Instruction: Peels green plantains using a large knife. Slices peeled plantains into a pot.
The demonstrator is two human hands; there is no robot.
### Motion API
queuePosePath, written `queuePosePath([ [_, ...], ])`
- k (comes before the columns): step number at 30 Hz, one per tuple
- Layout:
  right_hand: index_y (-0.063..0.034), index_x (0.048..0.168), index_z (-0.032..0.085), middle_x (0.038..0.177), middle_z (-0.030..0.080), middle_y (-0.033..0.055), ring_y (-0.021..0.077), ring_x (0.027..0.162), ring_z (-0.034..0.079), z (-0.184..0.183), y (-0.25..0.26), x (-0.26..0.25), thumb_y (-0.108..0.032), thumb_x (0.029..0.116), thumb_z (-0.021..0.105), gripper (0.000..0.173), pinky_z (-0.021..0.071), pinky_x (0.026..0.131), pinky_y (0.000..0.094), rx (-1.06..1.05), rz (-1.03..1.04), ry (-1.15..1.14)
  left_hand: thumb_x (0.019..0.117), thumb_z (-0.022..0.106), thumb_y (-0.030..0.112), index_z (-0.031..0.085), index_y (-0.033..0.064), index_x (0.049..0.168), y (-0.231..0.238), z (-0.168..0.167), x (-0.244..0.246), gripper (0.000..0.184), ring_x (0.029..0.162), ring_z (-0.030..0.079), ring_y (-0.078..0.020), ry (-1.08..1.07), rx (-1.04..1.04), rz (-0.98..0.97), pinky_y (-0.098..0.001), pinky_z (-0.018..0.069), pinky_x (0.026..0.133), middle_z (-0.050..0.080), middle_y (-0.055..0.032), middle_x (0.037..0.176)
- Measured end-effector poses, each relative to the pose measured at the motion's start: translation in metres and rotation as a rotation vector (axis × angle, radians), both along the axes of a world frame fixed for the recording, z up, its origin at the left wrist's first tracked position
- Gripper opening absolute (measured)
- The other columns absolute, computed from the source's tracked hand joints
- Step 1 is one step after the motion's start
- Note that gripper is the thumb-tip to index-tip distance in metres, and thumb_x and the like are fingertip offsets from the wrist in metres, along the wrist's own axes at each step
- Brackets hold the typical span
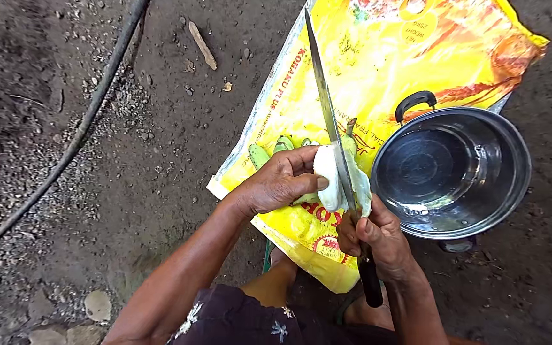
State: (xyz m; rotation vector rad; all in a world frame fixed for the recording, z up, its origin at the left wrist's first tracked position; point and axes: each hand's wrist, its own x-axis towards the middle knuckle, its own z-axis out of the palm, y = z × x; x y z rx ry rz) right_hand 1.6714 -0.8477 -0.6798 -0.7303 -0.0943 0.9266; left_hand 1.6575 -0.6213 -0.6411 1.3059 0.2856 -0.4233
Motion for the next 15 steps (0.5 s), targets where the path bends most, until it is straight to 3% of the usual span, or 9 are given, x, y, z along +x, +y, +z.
queuePosePath([
  [4,-0.0135,0.121,0.058,0.069,0.058,-0.0058,0.0028,0.056,0.055,-0.003,0.005,-0.005,-0.035,0.0966,0.070,0.035,0.0493,0.054,0.0199,0.056,-0.012,0.136,0.0901,0.056,0.006,0.061,0.0067,0.130,0.001,-0.014,-0.006,0.040,0.088,0.071,-0.0080,0.056,-0.214,0.069,-0.0254,0.0605,0.080,0.072,-0.0016,0.102],
  [10,-0.0130,0.110,0.058,0.067,0.057,-0.0029,0.0063,0.054,0.055,-0.007,0.007,-0.009,-0.039,0.0953,0.070,0.033,0.0501,0.053,0.0223,0.087,0.012,0.248,0.0936,0.058,0.006,0.063,0.0120,0.122,0.005,-0.032,-0.010,0.029,0.097,0.071,-0.0099,0.038,-0.412,0.075,-0.0295,0.0593,0.089,0.073,0.0002,0.108],
  [13,-0.0130,0.109,0.058,0.067,0.057,-0.0023,0.0065,0.054,0.056,-0.008,0.008,-0.010,-0.038,0.0956,0.070,0.031,0.0510,0.054,0.0223,0.071,0.012,0.240,0.0946,0.059,0.007,0.062,0.0105,0.124,0.006,-0.037,-0.011,0.030,0.100,0.071,-0.0113,0.024,-0.457,0.079,-0.0316,0.0588,0.092,0.073,-0.0010,0.110],
  [15,-0.0145,0.111,0.060,0.066,0.057,-0.0054,0.0036,0.053,0.054,-0.005,0.011,-0.009,-0.034,0.0974,0.069,0.025,0.0502,0.053,0.0199,-0.065,-0.024,0.124,0.0953,0.055,0.004,0.060,0.0097,0.126,0.007,-0.032,-0.010,0.032,0.100,0.071,-0.0121,0.073,-0.412,0.079,-0.0316,0.0591,0.091,0.072,-0.0015,0.111],
])
